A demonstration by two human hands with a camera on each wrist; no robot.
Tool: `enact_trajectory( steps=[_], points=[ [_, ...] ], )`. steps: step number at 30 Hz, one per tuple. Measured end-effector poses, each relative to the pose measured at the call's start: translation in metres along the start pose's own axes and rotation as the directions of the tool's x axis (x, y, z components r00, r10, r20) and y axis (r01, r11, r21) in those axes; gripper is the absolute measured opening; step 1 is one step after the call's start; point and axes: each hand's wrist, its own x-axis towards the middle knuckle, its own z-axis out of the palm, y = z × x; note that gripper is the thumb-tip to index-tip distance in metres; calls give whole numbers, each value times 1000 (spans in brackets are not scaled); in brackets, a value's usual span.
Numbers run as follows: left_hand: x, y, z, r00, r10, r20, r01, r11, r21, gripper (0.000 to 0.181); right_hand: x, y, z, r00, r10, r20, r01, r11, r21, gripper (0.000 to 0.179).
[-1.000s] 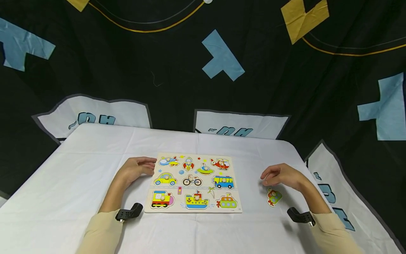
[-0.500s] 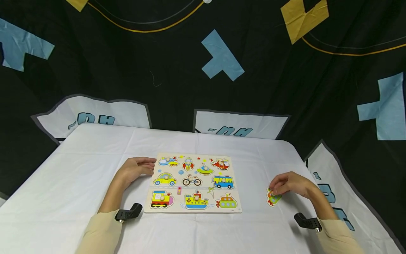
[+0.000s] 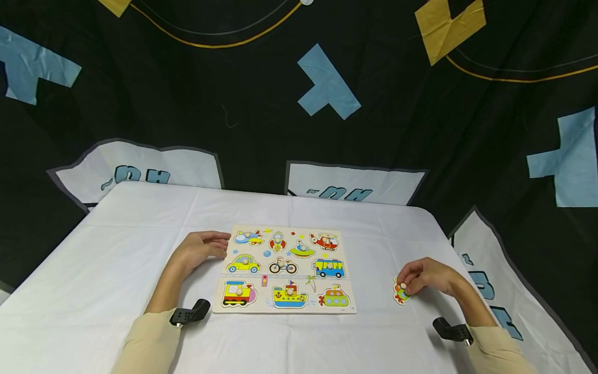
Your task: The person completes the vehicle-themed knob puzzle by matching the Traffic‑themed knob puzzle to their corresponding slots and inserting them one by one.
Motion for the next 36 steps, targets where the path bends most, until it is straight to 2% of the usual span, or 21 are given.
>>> enact_trajectory(
  steps=[12, 24, 30, 36],
  points=[
    [-2, 0, -1, 1000, 0, -4, 0, 1000, 7, 57, 4, -6, 2, 1000, 7, -26, -8, 1000, -22, 23],
    [0, 1, -1, 1000, 2, -5, -2, 1000, 10, 55, 17, -30, 12, 999, 2, -41, -5, 997, -77, 22],
    [2, -1, 0, 1000, 4, 0, -4, 1000, -6, 55, 24, -44, 22, 1000, -18, -16, 16, 993, -117, 21],
    [1, -1, 1, 1000, -1, 0, 1, 1000, -7, 55, 30, -59, 30, 998, -39, 42, 45, 988, -146, 20]
  ],
)
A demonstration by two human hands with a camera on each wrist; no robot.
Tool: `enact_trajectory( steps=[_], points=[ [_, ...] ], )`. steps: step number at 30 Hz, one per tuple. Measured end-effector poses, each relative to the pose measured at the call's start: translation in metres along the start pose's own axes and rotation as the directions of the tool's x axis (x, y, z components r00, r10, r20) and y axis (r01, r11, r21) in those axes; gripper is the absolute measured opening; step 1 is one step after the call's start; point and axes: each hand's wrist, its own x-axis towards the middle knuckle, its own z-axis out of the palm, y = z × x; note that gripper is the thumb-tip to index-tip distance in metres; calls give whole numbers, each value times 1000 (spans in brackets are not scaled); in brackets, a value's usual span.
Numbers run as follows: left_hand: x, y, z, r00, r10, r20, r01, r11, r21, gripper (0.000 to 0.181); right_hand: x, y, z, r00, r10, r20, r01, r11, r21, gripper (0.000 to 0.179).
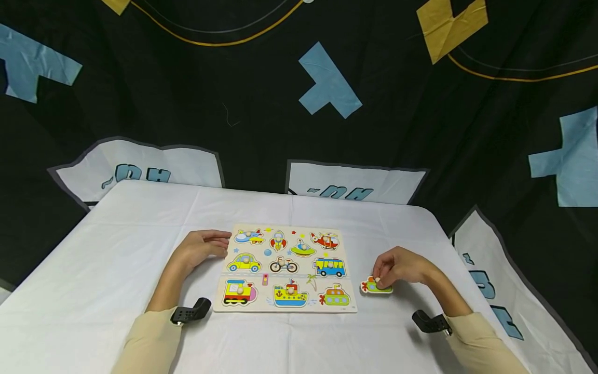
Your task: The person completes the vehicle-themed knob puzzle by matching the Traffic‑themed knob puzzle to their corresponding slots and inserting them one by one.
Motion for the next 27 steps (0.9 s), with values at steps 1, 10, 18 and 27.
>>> enact_trajectory(
  steps=[1, 10, 18, 27],
  points=[
    [0, 0, 0, 1000, -1, -1, 1, 1000, 1, 55, 1, -3, 1, 1000, -9, 10, 9, 1000, -4, 20],
    [1, 0, -1, 1000, 9, -1, -9, 1000, -3, 56, 13, -28, 13, 997, -26, 71, 28, 999, -24, 18],
    [-1, 1, 0, 1000, 2, -4, -2, 1000, 6, 55, 30, -42, 36, 991, -61, 123, 63, 998, -14, 19],
    [-1, 2, 0, 1000, 6, -4, -6, 1000, 10, 55, 42, -55, 55, 982, -98, 163, 106, 994, -41, 17]
  ],
)
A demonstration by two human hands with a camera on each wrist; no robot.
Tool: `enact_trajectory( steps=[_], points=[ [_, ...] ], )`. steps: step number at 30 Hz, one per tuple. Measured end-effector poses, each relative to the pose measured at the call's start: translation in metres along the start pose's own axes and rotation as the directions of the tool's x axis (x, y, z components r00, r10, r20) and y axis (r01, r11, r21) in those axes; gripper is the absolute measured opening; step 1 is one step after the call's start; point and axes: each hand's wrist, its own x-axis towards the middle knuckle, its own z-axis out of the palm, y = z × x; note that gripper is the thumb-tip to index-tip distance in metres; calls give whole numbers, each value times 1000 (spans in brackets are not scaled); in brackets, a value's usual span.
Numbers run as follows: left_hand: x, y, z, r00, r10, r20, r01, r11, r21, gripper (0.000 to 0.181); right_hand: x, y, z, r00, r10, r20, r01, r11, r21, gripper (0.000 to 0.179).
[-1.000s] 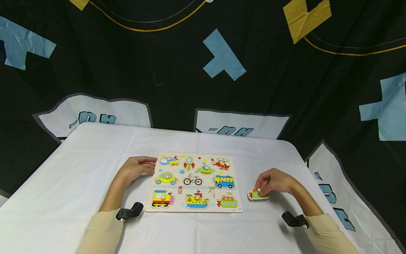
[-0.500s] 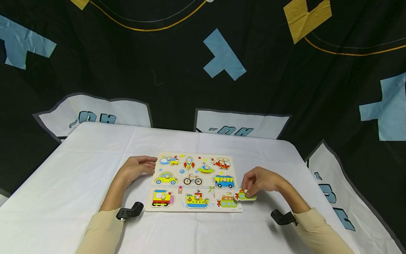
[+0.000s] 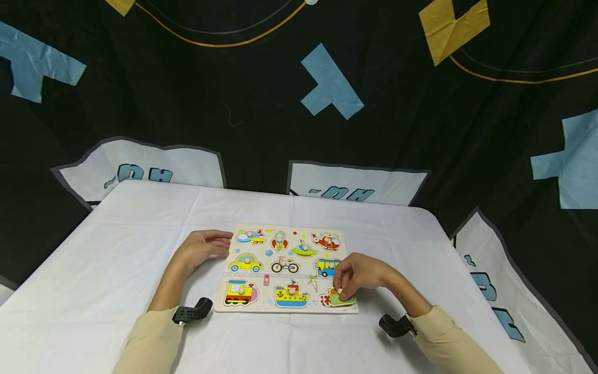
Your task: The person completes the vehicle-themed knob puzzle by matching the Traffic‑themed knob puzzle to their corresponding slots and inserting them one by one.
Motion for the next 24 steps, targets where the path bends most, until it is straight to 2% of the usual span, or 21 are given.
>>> enact_trajectory(
  steps=[24],
  points=[
    [0, 0, 1, 1000, -4, 1, 4, 1000, -10, 55, 4, 0, 10, 1000, 6, -1, -6, 1000, 26, 18]
  ],
)
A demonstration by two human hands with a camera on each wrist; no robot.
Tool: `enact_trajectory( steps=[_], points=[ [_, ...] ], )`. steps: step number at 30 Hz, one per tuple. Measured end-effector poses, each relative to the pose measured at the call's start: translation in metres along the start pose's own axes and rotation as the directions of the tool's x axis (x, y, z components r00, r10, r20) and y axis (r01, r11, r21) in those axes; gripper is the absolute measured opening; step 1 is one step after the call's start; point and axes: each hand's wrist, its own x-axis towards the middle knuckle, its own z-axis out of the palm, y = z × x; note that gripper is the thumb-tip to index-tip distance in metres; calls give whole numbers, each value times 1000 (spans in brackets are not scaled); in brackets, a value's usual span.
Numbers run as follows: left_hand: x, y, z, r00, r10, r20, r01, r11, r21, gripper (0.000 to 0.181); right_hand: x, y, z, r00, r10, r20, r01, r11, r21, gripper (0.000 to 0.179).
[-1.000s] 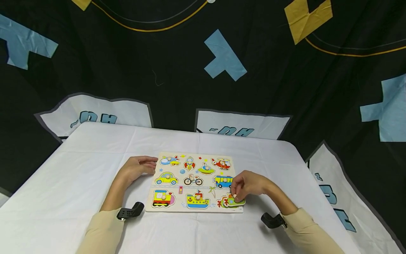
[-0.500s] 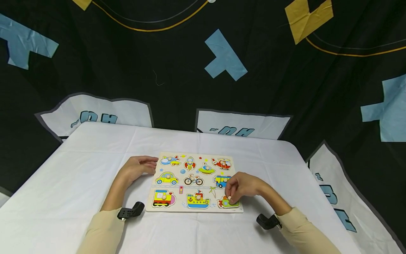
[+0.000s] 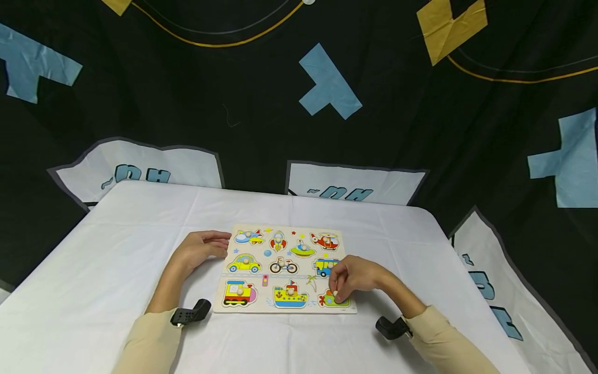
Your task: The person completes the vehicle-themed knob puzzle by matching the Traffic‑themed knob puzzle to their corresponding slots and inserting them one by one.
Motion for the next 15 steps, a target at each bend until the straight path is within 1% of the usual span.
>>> enact_trajectory(
  steps=[3, 6, 7, 10, 11, 13, 15],
  points=[
    [1, -1, -2, 1000, 1, 1, -1, 1000, -15, 55, 1, 0, 1, 1000, 4, -2, -4, 1000, 5, 18],
    [1, -1, -2, 1000, 13, 7, -13, 1000, -7, 55, 1, -1, 1, 1000, 7, 0, -7, 1000, 7, 18],
    [1, -1, -2, 1000, 7, 5, -7, 1000, -4, 55, 1, -2, 0, 1000, 10, 2, -10, 1000, 5, 18],
    [1, 0, -3, 1000, 1, 19, -2, 1000, 27, 54, 0, -4, -3, 1000, 18, 2, -18, 1000, -12, 16],
    [2, 2, -4, 1000, -12, 19, 11, 999, 40, 52, 0, -5, -4, 1000, 18, -6, -19, 1000, -15, 15],
    [3, 6, -6, 999, -26, 33, 23, 997, 70, 50, -1, -6, -7, 998, 24, -52, -26, 999, -38, 14],
    [5, 12, -9, 998, -41, 38, 37, 994, 104, 49, -1, -6, -10, 988, 34, -149, -44, 997, -63, 13]
  ],
)
